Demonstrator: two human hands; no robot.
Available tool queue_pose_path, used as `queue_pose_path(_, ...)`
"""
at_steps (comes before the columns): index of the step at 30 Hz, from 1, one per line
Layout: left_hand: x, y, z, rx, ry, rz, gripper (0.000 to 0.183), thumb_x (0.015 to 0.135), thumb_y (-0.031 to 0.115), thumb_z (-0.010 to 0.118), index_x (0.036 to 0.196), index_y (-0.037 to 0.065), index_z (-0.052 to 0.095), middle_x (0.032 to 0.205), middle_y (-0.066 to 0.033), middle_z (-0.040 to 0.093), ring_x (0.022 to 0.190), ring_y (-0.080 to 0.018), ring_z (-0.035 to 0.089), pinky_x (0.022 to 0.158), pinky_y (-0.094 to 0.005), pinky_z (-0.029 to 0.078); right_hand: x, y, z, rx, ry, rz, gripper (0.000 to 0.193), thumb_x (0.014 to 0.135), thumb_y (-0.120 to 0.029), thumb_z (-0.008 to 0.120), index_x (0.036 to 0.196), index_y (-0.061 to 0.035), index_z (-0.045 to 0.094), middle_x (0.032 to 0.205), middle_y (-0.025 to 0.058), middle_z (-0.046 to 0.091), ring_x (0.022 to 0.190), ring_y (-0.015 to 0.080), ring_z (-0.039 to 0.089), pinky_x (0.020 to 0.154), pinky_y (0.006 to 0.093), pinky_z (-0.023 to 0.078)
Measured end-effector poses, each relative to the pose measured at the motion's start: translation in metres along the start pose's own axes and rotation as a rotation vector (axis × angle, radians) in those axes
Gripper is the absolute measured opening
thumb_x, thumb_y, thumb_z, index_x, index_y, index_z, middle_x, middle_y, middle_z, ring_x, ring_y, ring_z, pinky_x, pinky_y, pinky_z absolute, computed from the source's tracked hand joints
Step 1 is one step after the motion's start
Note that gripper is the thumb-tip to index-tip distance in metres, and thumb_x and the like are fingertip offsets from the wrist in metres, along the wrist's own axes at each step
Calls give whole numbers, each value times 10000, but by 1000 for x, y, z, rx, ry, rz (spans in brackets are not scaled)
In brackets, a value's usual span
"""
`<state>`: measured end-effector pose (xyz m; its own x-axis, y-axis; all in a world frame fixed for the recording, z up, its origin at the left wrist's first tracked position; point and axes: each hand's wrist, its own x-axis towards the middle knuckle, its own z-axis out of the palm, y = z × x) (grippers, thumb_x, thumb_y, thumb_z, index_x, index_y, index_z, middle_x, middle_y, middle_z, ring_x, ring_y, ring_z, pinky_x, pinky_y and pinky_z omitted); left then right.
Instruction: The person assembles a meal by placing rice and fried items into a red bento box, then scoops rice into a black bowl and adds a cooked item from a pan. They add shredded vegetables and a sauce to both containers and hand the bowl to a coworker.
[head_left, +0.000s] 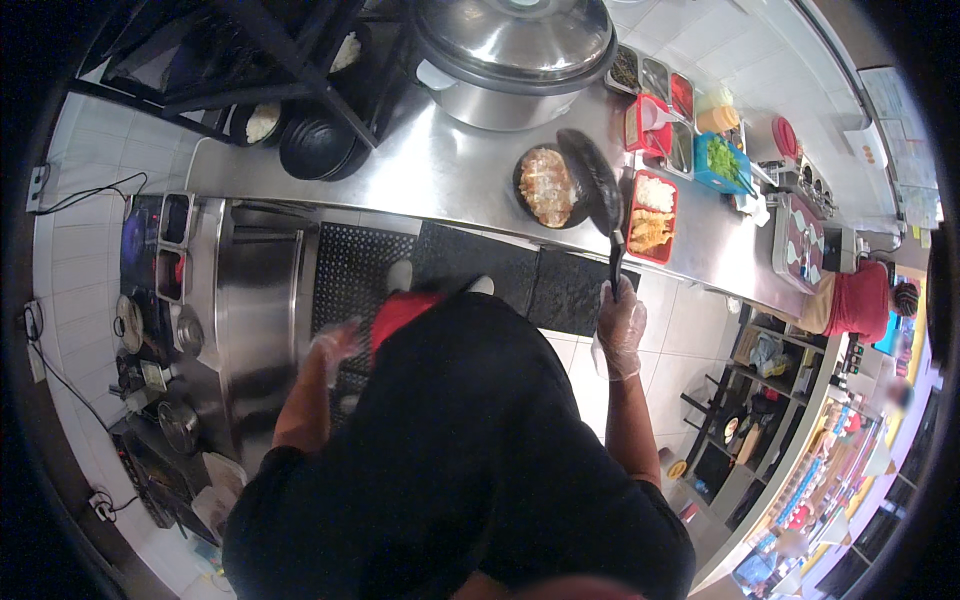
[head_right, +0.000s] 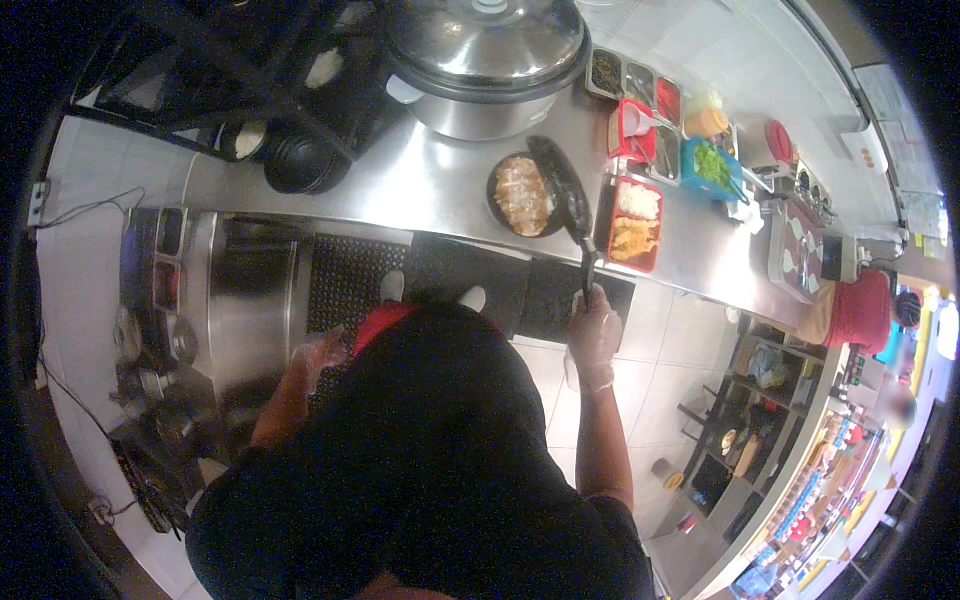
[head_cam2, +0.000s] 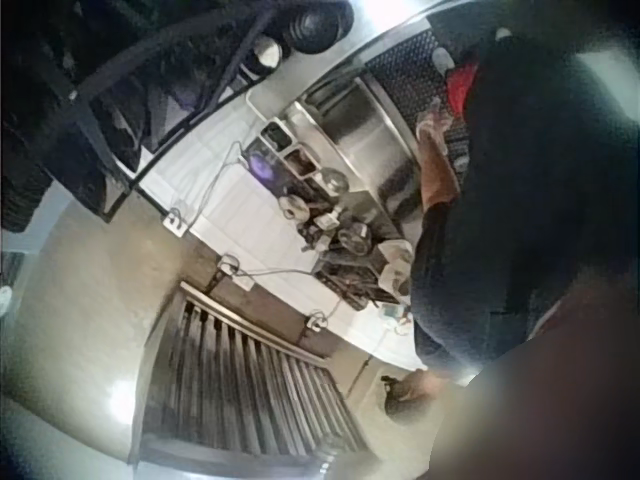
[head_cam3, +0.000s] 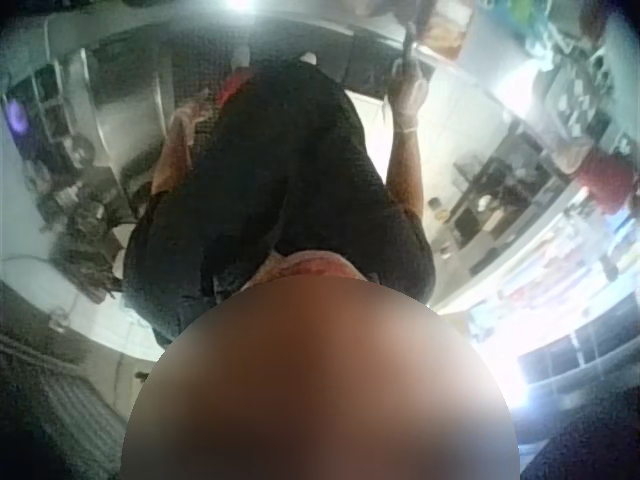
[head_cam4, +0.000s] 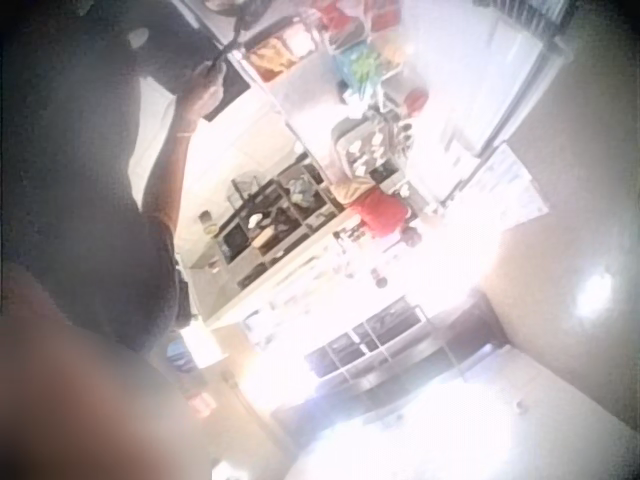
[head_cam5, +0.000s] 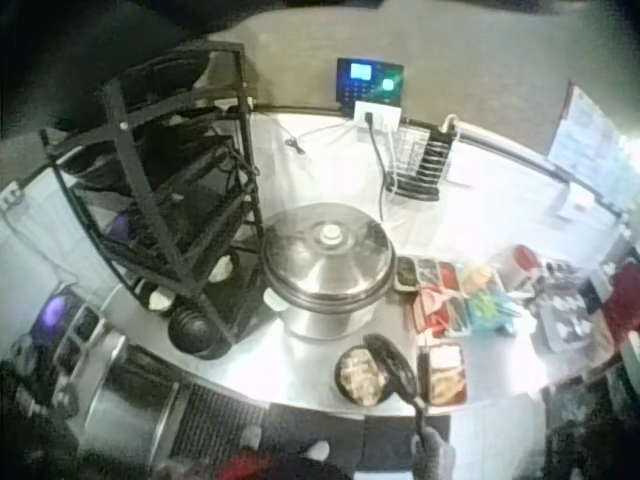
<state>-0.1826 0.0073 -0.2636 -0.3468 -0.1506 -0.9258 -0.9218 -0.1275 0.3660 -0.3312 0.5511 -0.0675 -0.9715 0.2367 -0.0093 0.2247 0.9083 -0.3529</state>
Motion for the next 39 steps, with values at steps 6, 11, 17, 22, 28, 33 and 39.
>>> queue_pose_path(6, 9, 1, 0, 159, -22, 70, 434, 988, 506, 658, 755, 144, 597, 683, 2, 543, 624, -147, 510, 621, -376, 425, -10, 8, -15, 138, 27, 72, 228, 1014, -258, 614, 1138, -69, 644, 835, 240, 698, 800, 475, 684, 682, 542, 510)
queue_pose_path(11, 25, -9, 3, 16, -47, 25, 462, 973, 534, 667, 749, 135, 603, 668, 8, 547, 577, -143, 494, 559, -370, 404, -11, 8, -7, 25, -154, 187, 256, 1018, -268, 616, 1132, -41, 650, 867, 258, 716, 846, 484, 692, 721, 533, 520)
queue_pose_path(17, 5, 10, 15, 214, -2, 183, 428, 958, 491, 709, 749, 132, 604, 682, -1, 559, 587, -146, 516, 559, -349, 424, -9, 10, -7, 162, -68, 97, 258, 997, -232, 647, 985, 25, 657, 803, 264, 681, 771, 450, 683, 667, 513, 491)
queue_pose_path(22, 1, 15, 11, 71, -30, 40, 365, 948, 429, 742, 853, 91, 645, 783, -22, 595, 684, -162, 561, 612, -354, 461, -18, -3, -10, 300, -58, 188, 329, 1014, -284, 648, 940, 36, 658, 857, 256, 691, 777, 397, 683, 683, 472, 500)
queue_pose_path(28, 12, -14, 1, -70, 50, 14, 466, 925, 397, 773, 1199, 29, 695, 1038, -87, 680, 904, -241, 647, 772, -396, 533, -15, -11, 14, 385, -240, 234, 326, 1027, -280, 627, 985, 38, 682, 827, 200, 710, 769, 341, 686, 714, 432, 514)
queue_pose_path(33, 1, -55, -29, -159, -43, -55, 583, 866, 370, 832, 1289, 11, 656, 1242, -133, 665, 1097, -301, 648, 930, -458, 535, -33, 2, 25, 446, 29, 104, 319, 1021, -269, 634, 1049, 45, 683, 907, 214, 726, 824, 314, 705, 766, 411, 524)
queue_pose_path(39, 4, -98, -51, -80, -299, 286, 533, 888, 337, 775, 1345, 94, 646, 1193, -108, 656, 1065, -313, 621, 925, -486, 516, -53, 10, 34, 1089, -561, 525, 355, 988, -393, 652, 1053, -44, 647, 921, 93, 647, 785, 188, 618, 648, 323, 478)
